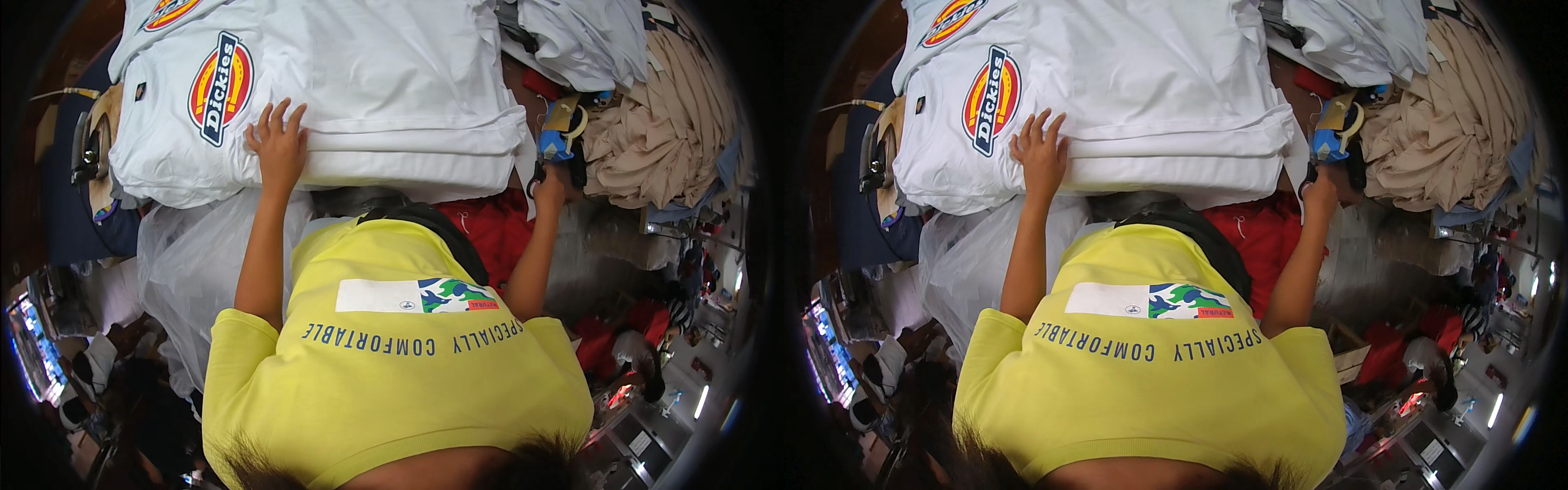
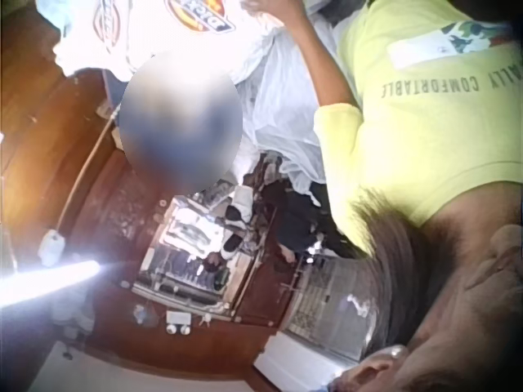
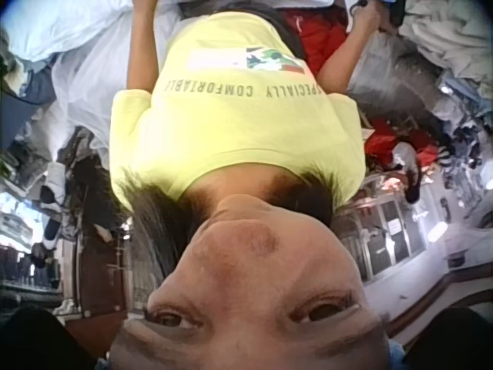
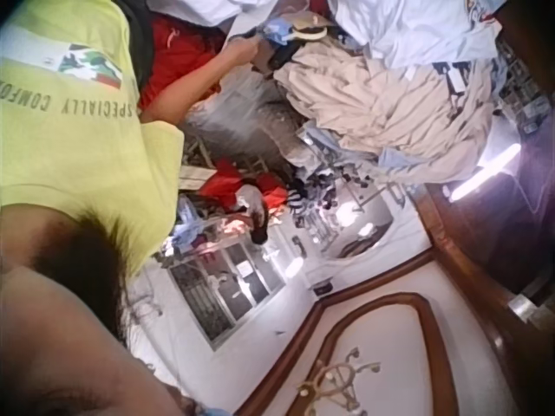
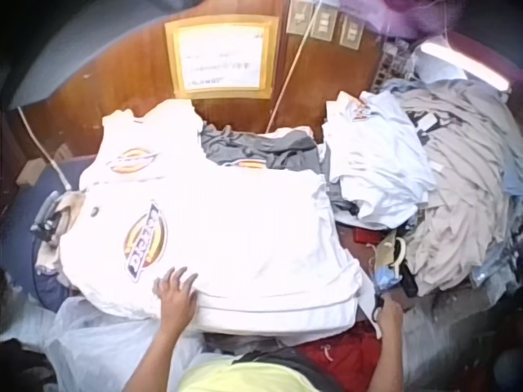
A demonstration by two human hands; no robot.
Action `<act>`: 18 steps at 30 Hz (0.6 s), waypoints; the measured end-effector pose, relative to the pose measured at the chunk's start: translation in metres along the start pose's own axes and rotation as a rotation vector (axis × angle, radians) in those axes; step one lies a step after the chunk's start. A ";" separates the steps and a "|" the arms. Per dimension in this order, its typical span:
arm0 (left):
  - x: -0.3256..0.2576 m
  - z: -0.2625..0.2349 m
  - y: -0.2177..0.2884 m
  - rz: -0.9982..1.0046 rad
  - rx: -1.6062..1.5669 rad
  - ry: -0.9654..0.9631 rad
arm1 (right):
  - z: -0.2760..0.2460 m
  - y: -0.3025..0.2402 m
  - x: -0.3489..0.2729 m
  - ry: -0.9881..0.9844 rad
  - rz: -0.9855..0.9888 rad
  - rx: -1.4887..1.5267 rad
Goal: The person uses scissors to trim loose threads from white t-shirts and then folds each shirt, stacking them on a table.
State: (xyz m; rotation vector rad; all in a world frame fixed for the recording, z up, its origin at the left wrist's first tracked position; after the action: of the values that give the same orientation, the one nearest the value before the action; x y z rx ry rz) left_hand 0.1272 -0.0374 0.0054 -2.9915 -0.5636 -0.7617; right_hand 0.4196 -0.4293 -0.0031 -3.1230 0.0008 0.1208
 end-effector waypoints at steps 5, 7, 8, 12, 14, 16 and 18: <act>-0.013 0.008 -0.013 0.063 -0.166 -0.137 | -0.006 -0.026 0.015 0.070 -0.190 0.563; -0.022 -0.005 -0.012 0.052 -0.332 -0.153 | -0.004 -0.053 0.008 0.232 -0.345 0.634; -0.027 -0.014 -0.011 0.042 -0.408 -0.164 | -0.007 -0.067 0.004 0.337 -0.429 0.533; -0.037 -0.040 -0.003 0.029 -0.440 -0.164 | 0.023 -0.073 0.021 0.151 -0.391 0.714; -0.037 -0.045 -0.002 -0.020 -0.449 -0.171 | 0.026 -0.072 0.022 0.097 -0.237 0.889; -0.027 -0.057 0.004 -0.102 -0.530 -0.079 | -0.011 -0.089 -0.007 0.223 -0.176 0.937; -0.007 -0.066 0.017 -0.165 -0.621 0.015 | -0.038 -0.102 -0.037 0.252 -0.261 1.068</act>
State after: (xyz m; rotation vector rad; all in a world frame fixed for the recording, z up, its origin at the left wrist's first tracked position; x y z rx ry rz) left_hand 0.0963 -0.0614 0.0619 -3.5183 -0.6882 -1.1561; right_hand 0.3857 -0.3281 0.0396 -2.0282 -0.2470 -0.2107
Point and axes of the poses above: each hand's wrist, its own x-axis towards the middle knuckle, its own z-axis out of the palm, y = z × x, the point moved 1 cm from there along x, towards the middle knuckle, and after that the axes turned 13 degrees about z, right-handed, at the moved point
